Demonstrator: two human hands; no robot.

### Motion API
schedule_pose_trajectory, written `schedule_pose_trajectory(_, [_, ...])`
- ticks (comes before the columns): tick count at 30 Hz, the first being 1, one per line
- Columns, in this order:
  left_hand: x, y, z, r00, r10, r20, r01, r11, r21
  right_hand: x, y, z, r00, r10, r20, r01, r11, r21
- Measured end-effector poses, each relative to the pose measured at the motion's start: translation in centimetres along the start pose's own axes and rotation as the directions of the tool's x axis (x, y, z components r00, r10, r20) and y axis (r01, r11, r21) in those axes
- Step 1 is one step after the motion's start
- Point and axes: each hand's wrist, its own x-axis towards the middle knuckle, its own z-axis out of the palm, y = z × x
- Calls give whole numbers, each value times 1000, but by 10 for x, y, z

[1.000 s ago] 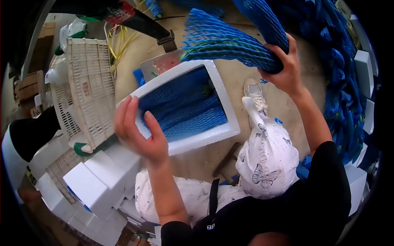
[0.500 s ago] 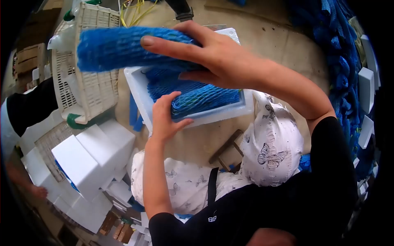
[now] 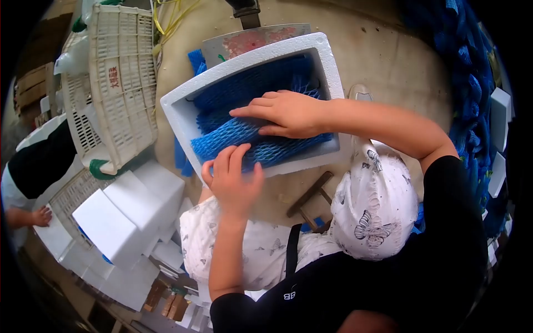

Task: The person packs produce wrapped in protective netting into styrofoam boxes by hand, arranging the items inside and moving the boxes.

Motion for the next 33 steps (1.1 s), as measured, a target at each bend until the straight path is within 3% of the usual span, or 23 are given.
schedule_pose_trajectory(1, [3,9,4,1000,24,2,-24,1000,-8,-5,9,5,999,-16,-32,16,1000,9])
schedule_pose_trajectory(3, [35,35,23,955,10,-297,-12,1000,-5,-5,14,21,995,-8,-101,14,998,54])
schedule_pose_trajectory(4, [38,33,50,985,-54,-166,59,998,28,-3,8,14,999,42,-22,-41,999,11])
schedule_pose_trajectory(5, [40,39,51,988,-23,-154,34,997,73,-12,10,20,994,40,-102,-44,998,-45])
schedule_pose_trajectory(7, [39,43,49,988,-7,-154,35,983,178,-32,0,-6,931,-114,-347,94,993,-73])
schedule_pose_trajectory(9, [29,36,37,993,-43,-111,51,996,69,-65,-14,-65,876,-190,-443,160,982,-105])
schedule_pose_trajectory(11, [37,40,31,997,-54,-48,58,994,95,-87,38,-93,641,-30,-767,-24,998,-59])
schedule_pose_trajectory(13, [41,40,30,996,-80,-28,82,994,68,-82,112,-128,417,137,-898,-457,886,-77])
schedule_pose_trajectory(15, [42,39,29,996,-84,-23,85,994,62,-56,190,-151,340,72,-938,-619,768,-165])
schedule_pose_trajectory(17, [43,41,26,997,-74,-20,75,995,60,-18,250,-168,322,111,-940,-780,594,-197])
schedule_pose_trajectory(18, [44,44,24,996,-91,-11,92,992,81,-11,268,-172,327,126,-937,-768,613,-186])
schedule_pose_trajectory(20, [48,48,21,996,-94,-5,94,993,65,-6,289,-173,315,287,-905,-900,393,-189])
schedule_pose_trajectory(21, [51,47,21,995,-102,-5,102,993,65,-7,288,-173,322,288,-902,-897,397,-194])
schedule_pose_trajectory(23, [52,45,22,995,-95,-3,95,994,60,-17,273,-172,370,446,-815,-890,421,-174])
schedule_pose_trajectory(24, [53,47,22,997,-76,-21,78,993,89,-30,254,-176,368,537,-759,-861,504,-61])
schedule_pose_trajectory(26, [50,42,23,998,-63,0,63,994,92,-65,252,-149,326,597,-733,-638,711,295])
schedule_pose_trajectory(27, [47,40,24,997,-73,-5,73,993,89,-86,235,-137,310,702,-641,-545,684,485])
schedule_pose_trajectory(28, [46,38,24,996,-88,-10,88,993,77,-110,229,-118,371,766,-525,-305,634,710])
schedule_pose_trajectory(29, [43,38,26,995,-99,-18,100,993,58,-129,191,-108,381,794,-473,-164,562,811])
schedule_pose_trajectory(31, [37,36,30,995,-84,-53,87,995,52,-156,119,-94,405,763,-504,-233,619,750])
schedule_pose_trajectory(33, [40,34,34,994,-71,-86,75,996,44,-173,75,-91,589,495,-638,-185,852,490])
